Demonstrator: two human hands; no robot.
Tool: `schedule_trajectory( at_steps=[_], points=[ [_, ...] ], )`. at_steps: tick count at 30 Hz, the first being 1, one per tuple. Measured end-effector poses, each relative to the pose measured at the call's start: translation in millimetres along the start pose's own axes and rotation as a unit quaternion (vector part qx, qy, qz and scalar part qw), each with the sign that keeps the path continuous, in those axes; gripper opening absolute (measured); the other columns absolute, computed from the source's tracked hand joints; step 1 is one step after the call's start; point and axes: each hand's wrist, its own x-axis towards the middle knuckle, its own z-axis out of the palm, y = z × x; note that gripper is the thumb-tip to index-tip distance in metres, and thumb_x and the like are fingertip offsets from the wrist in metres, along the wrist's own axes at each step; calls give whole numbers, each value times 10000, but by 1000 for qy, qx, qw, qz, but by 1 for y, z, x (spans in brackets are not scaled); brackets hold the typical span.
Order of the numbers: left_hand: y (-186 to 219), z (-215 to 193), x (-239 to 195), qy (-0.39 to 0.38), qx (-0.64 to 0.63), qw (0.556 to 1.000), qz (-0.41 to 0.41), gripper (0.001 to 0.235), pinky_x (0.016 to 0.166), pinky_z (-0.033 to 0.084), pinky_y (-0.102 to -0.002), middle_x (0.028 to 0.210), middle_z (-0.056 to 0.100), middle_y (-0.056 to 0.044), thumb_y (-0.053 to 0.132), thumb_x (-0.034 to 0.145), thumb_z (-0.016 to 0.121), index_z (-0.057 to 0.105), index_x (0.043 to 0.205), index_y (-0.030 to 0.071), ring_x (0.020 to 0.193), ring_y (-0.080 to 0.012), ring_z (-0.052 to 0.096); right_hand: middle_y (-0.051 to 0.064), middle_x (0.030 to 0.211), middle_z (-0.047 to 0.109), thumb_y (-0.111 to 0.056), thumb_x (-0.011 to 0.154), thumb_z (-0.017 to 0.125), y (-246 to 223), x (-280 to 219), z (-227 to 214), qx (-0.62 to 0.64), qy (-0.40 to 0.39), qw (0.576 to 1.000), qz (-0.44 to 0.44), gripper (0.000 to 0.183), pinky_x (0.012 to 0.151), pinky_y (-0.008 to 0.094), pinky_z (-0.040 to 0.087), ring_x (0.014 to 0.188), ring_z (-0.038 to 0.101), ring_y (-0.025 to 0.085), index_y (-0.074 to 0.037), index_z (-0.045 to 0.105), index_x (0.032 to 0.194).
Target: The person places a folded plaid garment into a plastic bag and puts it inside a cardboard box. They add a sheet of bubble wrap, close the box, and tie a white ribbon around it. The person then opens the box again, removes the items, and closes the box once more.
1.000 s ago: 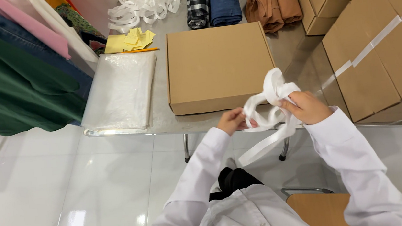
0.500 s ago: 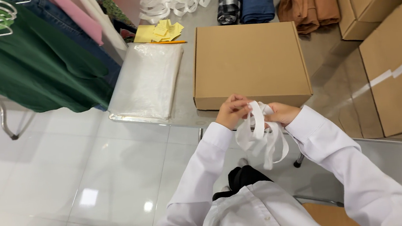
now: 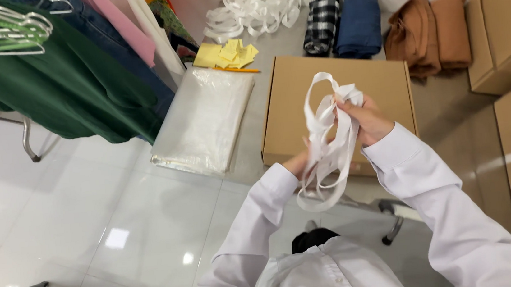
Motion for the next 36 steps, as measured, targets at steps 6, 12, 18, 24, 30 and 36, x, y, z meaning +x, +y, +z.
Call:
schedule_trajectory(
  at_steps=[6, 12, 18, 24, 30, 36],
  points=[
    [130, 75, -58, 124, 261, 947, -138, 965, 993, 479, -430, 1254, 602, -191, 479, 693, 825, 516, 1413, -85, 1137, -273, 576, 62, 828, 702, -110, 946, 742, -21, 73, -67, -44, -44, 998, -30, 161, 688, 347, 645, 720, 736, 153, -48, 663, 1072],
    [49, -191, 73, 301, -4, 947, 109, 571, 708, 646, -541, 1014, 729, -206, 524, 890, 816, 663, 1201, 69, 915, -371, 756, 43, 989, 770, -102, 857, 793, -74, 89, -66, -387, -272, 872, 126, 189, 803, 370, 561, 880, 625, 157, 9, 834, 1005],
    [98, -139, 110, 267, -95, 922, 262, 657, 1101, 347, -639, 1403, 592, -53, 547, 1021, 599, 445, 1500, 124, 1393, -272, 473, 27, 841, 718, -424, 838, 734, -59, 106, -24, -843, -104, 465, -251, 279, 796, 412, 543, 972, 656, 265, -148, 771, 861],
    [150, -87, 108, 118, -234, 933, 248, 598, 1126, 418, -512, 1444, 575, 33, 625, 1033, 497, 580, 1399, 158, 1347, -181, 537, -92, 1178, 670, -475, 844, 746, -32, 120, 12, -641, -307, 666, -229, 359, 1144, 587, 107, 1315, 453, 158, -231, 726, 1107],
    [148, -177, 147, 112, -282, 935, 183, 453, 906, 589, -457, 1023, 740, -32, 626, 940, 655, 652, 953, 173, 1024, -246, 719, 91, 1110, 781, -182, 701, 929, -1, 159, 57, -407, -201, 886, -91, 496, 946, 395, 536, 1060, 686, 219, -65, 751, 1149],
    [202, -205, 141, 137, -260, 949, 115, 390, 815, 641, -392, 989, 737, -25, 579, 957, 666, 705, 1161, 249, 897, -221, 730, 191, 1022, 770, -327, 682, 939, -6, 201, 118, -501, -44, 864, 27, 559, 827, 461, 560, 1001, 732, 360, 20, 702, 1051]
  ],
)
